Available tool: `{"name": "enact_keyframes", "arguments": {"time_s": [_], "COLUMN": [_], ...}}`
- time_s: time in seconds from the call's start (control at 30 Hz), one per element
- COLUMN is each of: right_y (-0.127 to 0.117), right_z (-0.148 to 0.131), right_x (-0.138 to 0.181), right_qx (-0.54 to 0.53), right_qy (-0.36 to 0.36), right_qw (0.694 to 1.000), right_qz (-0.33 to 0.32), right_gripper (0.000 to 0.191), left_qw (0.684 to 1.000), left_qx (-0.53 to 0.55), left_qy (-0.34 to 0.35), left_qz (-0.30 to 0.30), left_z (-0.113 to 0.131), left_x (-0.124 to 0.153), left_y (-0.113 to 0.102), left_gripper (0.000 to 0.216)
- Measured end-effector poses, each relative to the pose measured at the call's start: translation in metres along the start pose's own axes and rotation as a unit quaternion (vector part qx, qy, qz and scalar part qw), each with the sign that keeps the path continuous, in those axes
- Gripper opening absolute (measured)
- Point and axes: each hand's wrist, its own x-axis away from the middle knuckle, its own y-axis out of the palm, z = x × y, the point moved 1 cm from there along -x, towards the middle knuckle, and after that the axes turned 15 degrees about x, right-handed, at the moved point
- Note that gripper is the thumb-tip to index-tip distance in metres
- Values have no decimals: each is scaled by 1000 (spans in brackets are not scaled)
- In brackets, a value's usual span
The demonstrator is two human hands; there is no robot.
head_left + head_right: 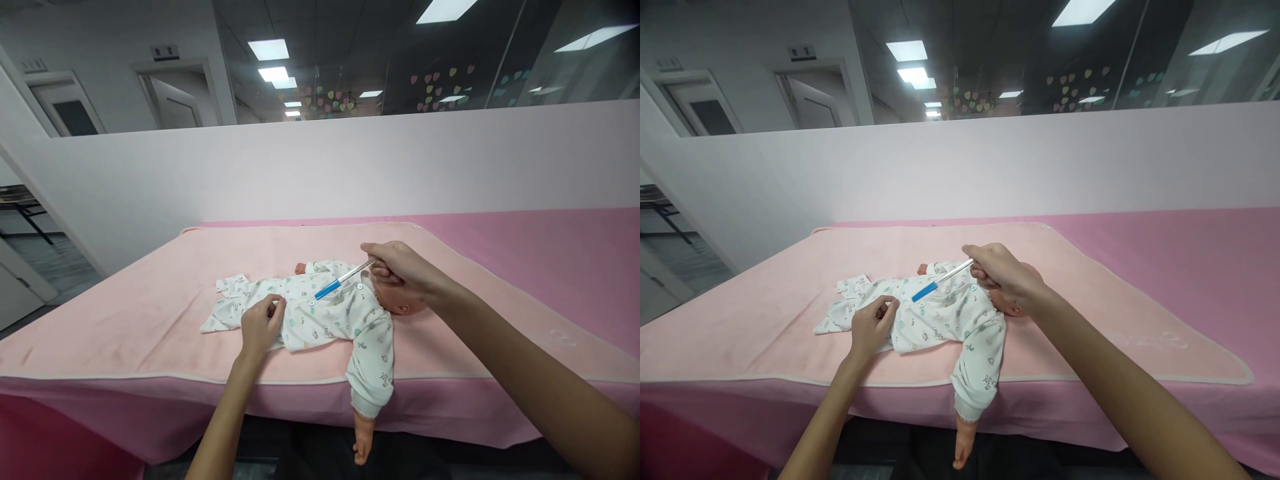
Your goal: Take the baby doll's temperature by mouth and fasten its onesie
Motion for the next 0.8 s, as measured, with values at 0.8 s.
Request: {"name": "enact_keyframes", "arguments": {"time_s": [0.8], "right_y": [-13], "right_z": [7], "right_x": [11], "right_qx": [-44], "right_qy": [30], "right_qw": [995], "right_qz": [85], "right_gripper": [46], "left_qw": [1000], "left_qx": [0], "left_qy": [-6], "left_qz": [-3], "left_z": [2], "left_x": [0], "left_y": [-1], "left_gripper": [25]}}
